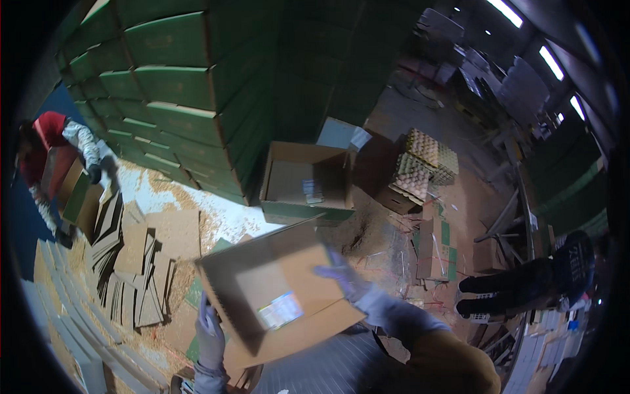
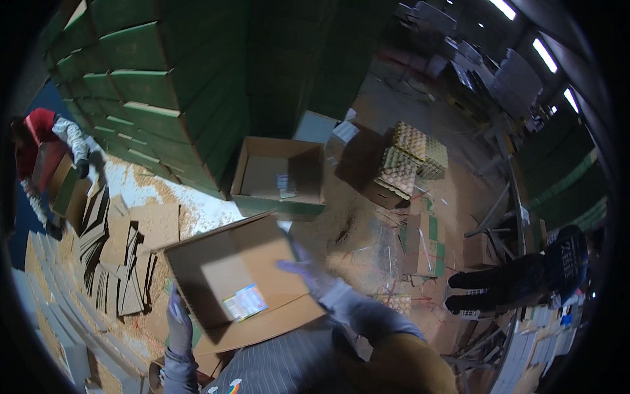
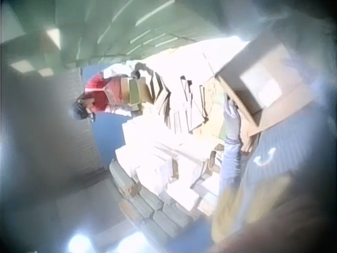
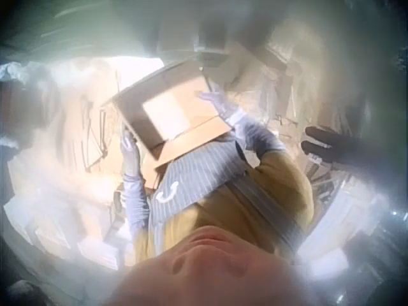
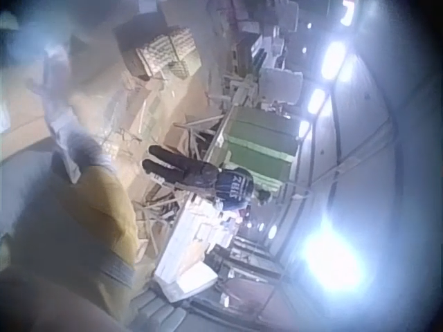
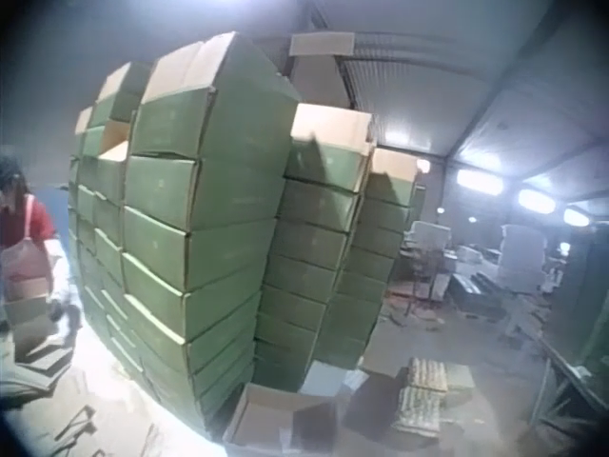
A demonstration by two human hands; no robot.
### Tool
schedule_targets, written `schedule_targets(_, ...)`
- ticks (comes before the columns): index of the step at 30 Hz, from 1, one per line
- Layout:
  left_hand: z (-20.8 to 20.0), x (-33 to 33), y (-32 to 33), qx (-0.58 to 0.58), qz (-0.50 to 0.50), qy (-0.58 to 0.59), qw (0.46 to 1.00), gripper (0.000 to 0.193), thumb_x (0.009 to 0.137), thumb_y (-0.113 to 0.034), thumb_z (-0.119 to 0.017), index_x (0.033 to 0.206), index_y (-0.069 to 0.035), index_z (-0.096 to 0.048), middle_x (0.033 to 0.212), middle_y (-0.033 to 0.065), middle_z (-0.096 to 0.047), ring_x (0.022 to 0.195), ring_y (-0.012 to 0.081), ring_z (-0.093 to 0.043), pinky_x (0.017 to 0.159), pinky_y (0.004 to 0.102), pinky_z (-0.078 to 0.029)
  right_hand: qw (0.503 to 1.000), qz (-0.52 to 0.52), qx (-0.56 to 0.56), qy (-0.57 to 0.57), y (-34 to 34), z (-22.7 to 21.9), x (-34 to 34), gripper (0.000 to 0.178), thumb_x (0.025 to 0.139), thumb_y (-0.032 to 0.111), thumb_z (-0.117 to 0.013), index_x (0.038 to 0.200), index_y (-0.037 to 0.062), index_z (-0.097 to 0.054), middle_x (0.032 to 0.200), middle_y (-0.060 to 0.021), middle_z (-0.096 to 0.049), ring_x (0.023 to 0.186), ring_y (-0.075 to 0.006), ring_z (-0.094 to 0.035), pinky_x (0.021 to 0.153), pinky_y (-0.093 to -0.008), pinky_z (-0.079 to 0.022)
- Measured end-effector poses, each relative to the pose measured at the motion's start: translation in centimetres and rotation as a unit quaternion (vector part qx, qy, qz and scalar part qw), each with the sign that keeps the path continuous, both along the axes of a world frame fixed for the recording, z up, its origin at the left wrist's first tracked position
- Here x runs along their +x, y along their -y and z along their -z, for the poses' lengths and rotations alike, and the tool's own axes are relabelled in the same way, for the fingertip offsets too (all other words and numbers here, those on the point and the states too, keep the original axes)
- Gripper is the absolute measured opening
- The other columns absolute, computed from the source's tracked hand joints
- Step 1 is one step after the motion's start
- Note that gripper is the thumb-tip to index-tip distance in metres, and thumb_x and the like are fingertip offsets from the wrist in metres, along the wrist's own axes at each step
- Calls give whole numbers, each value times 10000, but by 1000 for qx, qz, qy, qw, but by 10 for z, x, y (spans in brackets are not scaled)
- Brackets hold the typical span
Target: The person packs items into cardboard boxes by hand, placing items inside and stacking the boxes on a pallet.
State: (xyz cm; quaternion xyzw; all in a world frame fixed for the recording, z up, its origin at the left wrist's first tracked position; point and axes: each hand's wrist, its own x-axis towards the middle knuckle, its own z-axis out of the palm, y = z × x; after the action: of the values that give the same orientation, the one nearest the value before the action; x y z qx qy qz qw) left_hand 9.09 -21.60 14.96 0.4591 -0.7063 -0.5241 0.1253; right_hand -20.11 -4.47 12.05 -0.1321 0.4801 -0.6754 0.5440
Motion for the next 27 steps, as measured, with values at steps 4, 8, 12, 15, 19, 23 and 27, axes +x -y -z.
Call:
schedule_targets(4, 21, -120, 82, 116, 25, -163, 979, 618, 989, -473, -386, 1425, -36, -359, 1383, 187, -441, 1226, 295, -468, 1027, 398, -389, 971, 217, 30, -97, -116, -15, -82, 492, 904, 289, -592, 1295, 15, -473, 1188, -108, -582, 1085, -207, -576, 948, -339, -473)
schedule_targets(8, 95, -231, 161, 226, 77, -43, 970, 651, 910, -469, -550, 1400, -67, -399, 1418, 159, -426, 1293, 298, -411, 903, 424, -449, 920, 387, -62, -16, -136, -53, -143, 525, 911, 465, -526, 1204, 29, -533, 1147, -134, -599, 1024, -243, -613, 902, -362, -504)
schedule_targets(12, 141, -279, 191, -154, 494, 25, 855, 507, 912, -416, -591, 1284, -81, -516, 1073, 151, -617, 929, 255, -607, 764, 386, -489, 900, 434, -22, -29, -125, -43, -191, 510, 917, 451, -513, 1199, 26, -533, 1097, -136, -619, 987, -246, -626, 870, -361, -514)
schedule_targets(15, 163, -299, 166, 1, 408, 25, 913, 453, 967, -296, -504, 1326, -23, -462, 1056, 206, -612, 928, 301, -614, 860, 378, -483, 971, 233, -6, -52, -88, -19, -212, 420, 966, 320, -442, 1235, 12, -536, 1146, -138, -614, 1028, -244, -621, 882, -365, -513)
schedule_targets(19, 176, -299, 139, 91, 231, -3, 969, 431, 974, -222, -472, 1346, -7, -436, 1166, 211, -557, 1042, 298, -563, 928, 369, -447, 985, 136, 33, -102, 44, 23, -194, 797, 892, 285, -650, 1484, 5, -195, 1391, -152, -456, 1293, -246, -421, 1111, -334, -265)
schedule_targets(23, 174, -270, 111, 167, -3, -63, 984, 416, 981, -148, -440, 1366, 9, -411, 1277, 217, -503, 1155, 295, -513, 996, 360, -410, 996, 82, 19, 14, 71, 84, -237, 665, 936, 296, -583, 1457, 29, -267, 1335, -144, -494, 1252, -254, -454, 1029, -346, -398)
schedule_targets(27, 117, -173, 54, 18, -73, -90, 993, 409, 985, -93, -414, 1375, 30, -390, 1359, 234, -455, 1258, 316, -452, 1063, 363, -362, 997, 80, 20, 10, -23, 115, -226, 424, 943, 296, -536, 1285, 45, -520, 1138, -122, -608, 1025, -208, -595, 885, -308, -483)
